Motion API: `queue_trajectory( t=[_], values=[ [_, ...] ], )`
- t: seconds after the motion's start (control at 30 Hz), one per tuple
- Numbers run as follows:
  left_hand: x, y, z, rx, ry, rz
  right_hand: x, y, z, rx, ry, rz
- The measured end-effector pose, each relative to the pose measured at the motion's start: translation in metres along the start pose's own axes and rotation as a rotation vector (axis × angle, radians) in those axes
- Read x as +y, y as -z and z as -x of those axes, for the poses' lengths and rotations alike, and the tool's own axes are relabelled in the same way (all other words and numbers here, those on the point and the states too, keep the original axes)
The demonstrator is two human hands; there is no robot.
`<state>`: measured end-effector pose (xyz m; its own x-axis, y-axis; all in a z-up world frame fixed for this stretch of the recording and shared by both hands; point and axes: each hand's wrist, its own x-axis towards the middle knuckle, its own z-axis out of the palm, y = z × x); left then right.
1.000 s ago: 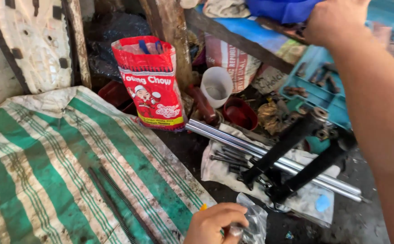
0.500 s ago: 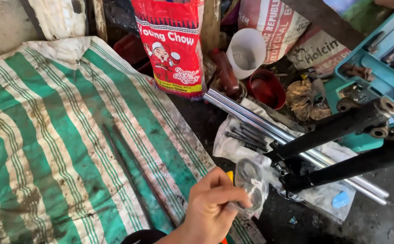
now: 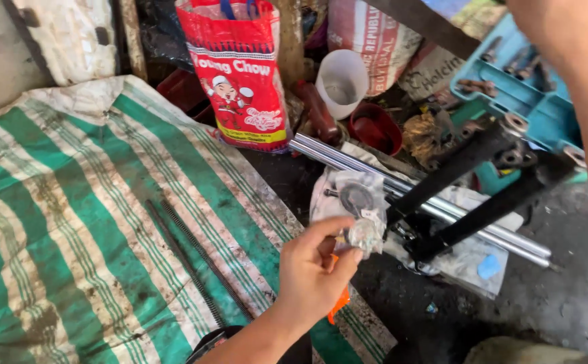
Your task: Unpacking new oil seals and fitting them onto motorcycle fork tubes as part of a repair process.
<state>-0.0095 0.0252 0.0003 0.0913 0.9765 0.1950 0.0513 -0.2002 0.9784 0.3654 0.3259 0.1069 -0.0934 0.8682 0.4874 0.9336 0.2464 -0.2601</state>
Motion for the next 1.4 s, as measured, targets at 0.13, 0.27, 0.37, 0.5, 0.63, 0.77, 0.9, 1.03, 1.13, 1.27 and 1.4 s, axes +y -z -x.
queue_trajectory(
  t=[0.13,0.27,0.37,0.5,0.63,0.77,0.9,1.03,1.13,1.27,1.4],
  values=[
    [0.009,-0.004,-0.006,-0.008,0.257,0.248,-0.114,0.089,0.118,0.051,-0.033,-0.043],
    [0.003,-0.001,0.0,-0.067,0.295,0.348,-0.181,0.12,0.225,-0.262,-0.247,-0.509],
    [0.009,-0.004,0.005,-0.138,0.334,0.375,-0.173,0.095,0.287,-0.347,-0.463,-0.765],
    [0.028,-0.017,0.016,-0.194,0.358,0.218,-0.17,0.076,0.33,-0.239,-0.625,-0.962],
    [0.041,-0.025,0.027,-0.19,0.297,0.069,-0.173,0.075,0.336,-0.18,-0.546,-0.898],
    [0.032,-0.029,0.028,-0.198,0.25,0.063,-0.171,0.069,0.341,-0.162,-0.501,-0.805],
    [0.023,-0.029,0.024,-0.217,0.246,0.035,-0.17,0.067,0.334,-0.165,-0.508,-0.801],
    [0.023,-0.031,0.023,-0.237,0.215,-0.004,-0.182,0.062,0.337,-0.17,-0.467,-0.726],
    [0.021,-0.031,0.025,-0.256,0.154,-0.046,-0.186,0.058,0.338,-0.206,-0.483,-0.676],
    [0.019,-0.032,0.031,-0.24,-0.105,-0.081,-0.188,0.054,0.344,-0.165,-0.425,-0.615],
    [0.016,-0.032,0.037,-0.21,-0.159,-0.094,-0.189,0.045,0.353,-0.118,-0.42,-0.545]
  ],
)
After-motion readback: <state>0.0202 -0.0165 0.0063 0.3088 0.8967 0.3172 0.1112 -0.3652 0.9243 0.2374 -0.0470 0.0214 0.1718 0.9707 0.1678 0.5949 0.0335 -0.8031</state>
